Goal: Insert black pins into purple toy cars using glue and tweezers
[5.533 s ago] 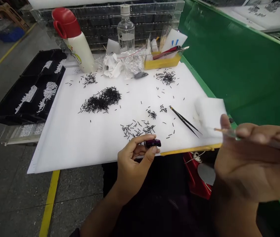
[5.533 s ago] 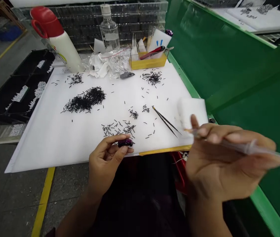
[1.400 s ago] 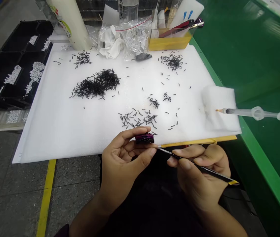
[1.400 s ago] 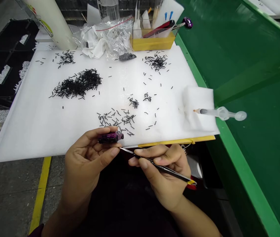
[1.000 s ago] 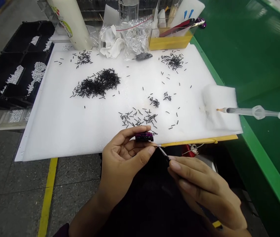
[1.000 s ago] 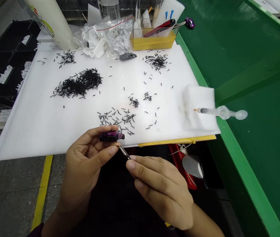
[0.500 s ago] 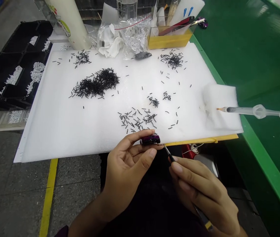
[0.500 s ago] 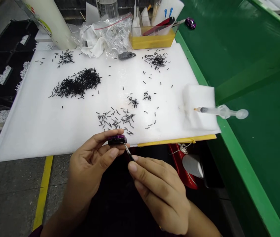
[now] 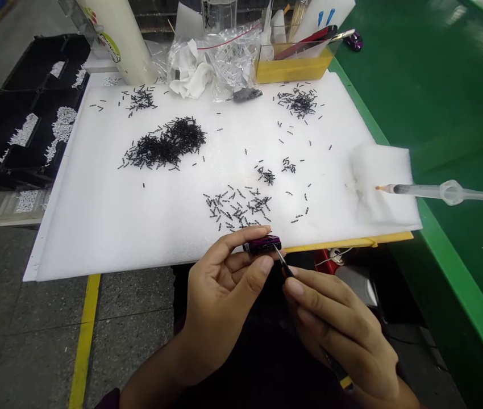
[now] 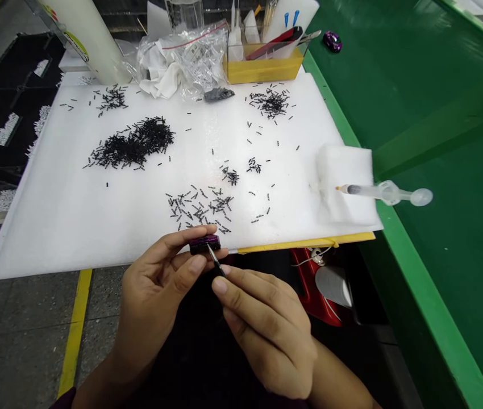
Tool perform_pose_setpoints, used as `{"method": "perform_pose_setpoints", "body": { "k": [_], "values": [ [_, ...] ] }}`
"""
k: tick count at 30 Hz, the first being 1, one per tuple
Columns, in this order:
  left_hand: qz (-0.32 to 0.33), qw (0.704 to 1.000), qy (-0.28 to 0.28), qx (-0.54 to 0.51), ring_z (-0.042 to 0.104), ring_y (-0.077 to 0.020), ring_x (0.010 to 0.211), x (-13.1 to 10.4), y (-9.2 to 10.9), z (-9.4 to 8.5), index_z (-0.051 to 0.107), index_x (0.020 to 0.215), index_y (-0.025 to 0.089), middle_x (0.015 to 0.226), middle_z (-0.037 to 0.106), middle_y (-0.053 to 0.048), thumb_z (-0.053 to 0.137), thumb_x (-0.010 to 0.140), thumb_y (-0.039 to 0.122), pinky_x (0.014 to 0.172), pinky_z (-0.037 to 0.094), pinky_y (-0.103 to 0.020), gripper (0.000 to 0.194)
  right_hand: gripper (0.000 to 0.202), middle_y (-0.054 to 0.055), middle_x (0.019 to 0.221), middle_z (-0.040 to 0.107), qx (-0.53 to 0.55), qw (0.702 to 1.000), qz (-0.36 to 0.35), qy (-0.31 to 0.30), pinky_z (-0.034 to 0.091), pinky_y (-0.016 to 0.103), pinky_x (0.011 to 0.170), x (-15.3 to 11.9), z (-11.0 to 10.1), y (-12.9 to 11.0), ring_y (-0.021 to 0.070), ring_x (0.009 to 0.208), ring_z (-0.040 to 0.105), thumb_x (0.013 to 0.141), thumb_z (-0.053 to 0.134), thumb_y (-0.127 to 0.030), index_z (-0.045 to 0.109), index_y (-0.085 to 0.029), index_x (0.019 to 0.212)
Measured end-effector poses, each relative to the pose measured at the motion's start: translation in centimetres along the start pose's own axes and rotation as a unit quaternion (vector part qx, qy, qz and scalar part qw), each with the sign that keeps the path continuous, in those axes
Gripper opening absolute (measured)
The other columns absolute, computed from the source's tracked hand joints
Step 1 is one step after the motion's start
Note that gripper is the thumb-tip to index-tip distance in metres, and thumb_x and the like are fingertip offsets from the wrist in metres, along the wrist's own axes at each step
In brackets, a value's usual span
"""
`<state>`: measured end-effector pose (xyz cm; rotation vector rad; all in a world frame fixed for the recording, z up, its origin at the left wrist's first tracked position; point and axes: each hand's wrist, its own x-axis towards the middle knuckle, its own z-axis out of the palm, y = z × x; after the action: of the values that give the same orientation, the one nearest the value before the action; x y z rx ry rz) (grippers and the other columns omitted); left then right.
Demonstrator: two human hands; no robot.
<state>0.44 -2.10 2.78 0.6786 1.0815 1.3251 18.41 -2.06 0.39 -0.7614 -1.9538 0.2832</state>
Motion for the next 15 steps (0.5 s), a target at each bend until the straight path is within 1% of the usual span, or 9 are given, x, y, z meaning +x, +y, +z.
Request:
{"method": "perform_pose_setpoints", "body": {
  "k": [3,6,10,13,15],
  "values": [
    [0.006,1.000,0.004,-0.003,0.086,-0.0160,0.100,0.0,0.0,-0.1,0.083,0.114,0.027,0.113,0.088,0.000,0.085,0.098,0.023,0.087,0.067,-0.013,0.016,0.025,0.008,0.114,0.086,0.010,1.000,-0.016,0.014,0.076,0.033,0.092,0.0,0.4,0.2,0.0273,0.110,0.084,0.087,0.074,0.009,0.078,-0.015,0.094],
    [0.011,1.000,0.013,0.000,0.086,-0.0142,0.096,0.1,-0.1,-0.1,0.083,0.111,0.026,0.113,0.088,0.000,0.084,0.099,0.025,0.084,0.067,-0.012,0.011,0.023,0.010,0.118,0.085,0.026,0.999,-0.025,0.009,0.073,0.031,0.100,-0.3,0.6,0.3,0.0257,0.119,0.081,0.087,0.073,0.010,0.078,-0.012,0.095],
    [0.023,1.000,0.015,0.002,0.086,-0.0146,0.093,0.3,-0.3,-0.1,0.083,0.109,0.025,0.117,0.086,0.000,0.083,0.100,0.026,0.085,0.069,-0.016,0.009,0.024,0.010,0.128,0.083,0.034,0.999,-0.022,-0.012,0.072,0.034,0.104,-1.0,0.5,0.3,0.0259,0.125,0.079,0.088,0.074,0.009,0.078,-0.011,0.099],
    [0.038,0.999,0.013,-0.004,0.086,-0.0152,0.093,0.4,-0.5,-0.2,0.083,0.107,0.024,0.115,0.086,0.000,0.083,0.100,0.026,0.084,0.069,-0.017,0.008,0.028,0.008,0.138,0.079,0.039,0.999,-0.014,0.003,0.073,0.039,0.103,-1.6,0.6,0.2,0.0267,0.125,0.079,0.087,0.073,0.013,0.078,-0.011,0.102],
    [0.044,0.999,0.011,-0.010,0.087,-0.0154,0.091,0.4,-0.6,-0.3,0.083,0.106,0.023,0.114,0.086,0.000,0.083,0.099,0.025,0.083,0.070,-0.017,0.007,0.031,0.006,0.140,0.078,0.040,0.999,-0.008,0.014,0.074,0.040,0.101,-1.7,0.7,0.2,0.0263,0.124,0.079,0.087,0.071,0.015,0.078,-0.011,0.103]
  ]
}}
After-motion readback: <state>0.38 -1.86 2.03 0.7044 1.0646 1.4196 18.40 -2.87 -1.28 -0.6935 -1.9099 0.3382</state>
